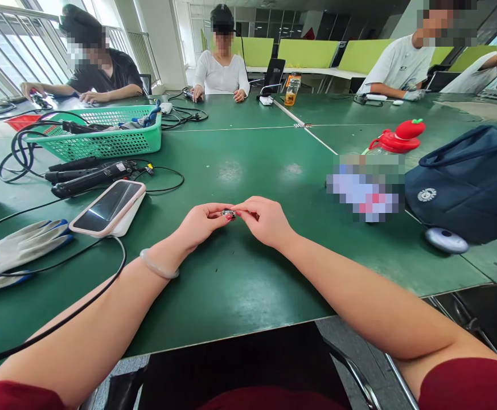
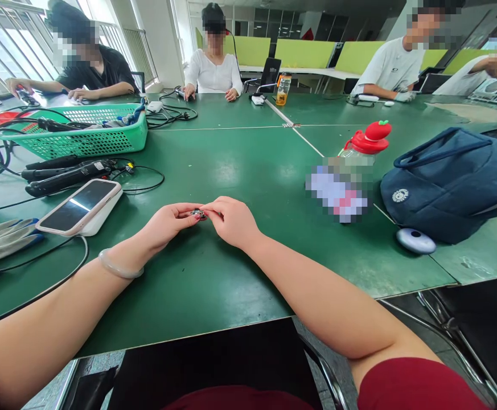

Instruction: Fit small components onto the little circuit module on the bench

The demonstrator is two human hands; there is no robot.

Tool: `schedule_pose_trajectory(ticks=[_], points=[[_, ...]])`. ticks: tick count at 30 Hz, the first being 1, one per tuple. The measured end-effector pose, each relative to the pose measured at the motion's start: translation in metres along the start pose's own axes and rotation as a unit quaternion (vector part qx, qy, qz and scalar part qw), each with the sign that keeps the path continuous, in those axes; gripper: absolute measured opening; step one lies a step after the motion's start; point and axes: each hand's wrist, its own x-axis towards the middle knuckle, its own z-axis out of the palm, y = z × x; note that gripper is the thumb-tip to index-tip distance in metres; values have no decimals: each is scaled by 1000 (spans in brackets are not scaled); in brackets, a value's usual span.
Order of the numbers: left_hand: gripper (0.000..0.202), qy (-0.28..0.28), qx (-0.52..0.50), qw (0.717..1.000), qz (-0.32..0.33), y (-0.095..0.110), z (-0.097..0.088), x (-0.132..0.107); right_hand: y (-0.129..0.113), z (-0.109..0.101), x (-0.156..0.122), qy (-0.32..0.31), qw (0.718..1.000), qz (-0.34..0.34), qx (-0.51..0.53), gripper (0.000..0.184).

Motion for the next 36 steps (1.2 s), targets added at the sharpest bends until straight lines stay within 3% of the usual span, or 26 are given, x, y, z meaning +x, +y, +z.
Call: schedule_pose_trajectory(ticks=[7,13,22,26,28,30,33,36], points=[[51,4,12,1000,-5,0,-1,0,4,0,1,-24,998,61,-16,19],[51,-4,17,1000,-9,1,2,-1,1,2,0,-32,997,58,-42,14],[48,-37,-124,991,-17,0,7,0,-4,11,0,-31,993,25,-111,13],[37,-48,-44,998,0,-5,2,2,1,15,-2,-85,990,8,-108,14],[36,-18,48,999,12,-7,-5,4,-1,9,-1,-116,989,-4,-88,16],[35,51,179,982,32,-8,-16,6,-13,-3,1,-149,987,-21,-64,15],[35,153,388,908,38,-7,-39,6,-55,-30,-4,-234,970,-64,-18,10],[36,210,511,833,-39,-8,-66,5,-100,-40,-42,-407,898,-165,-17,12]])
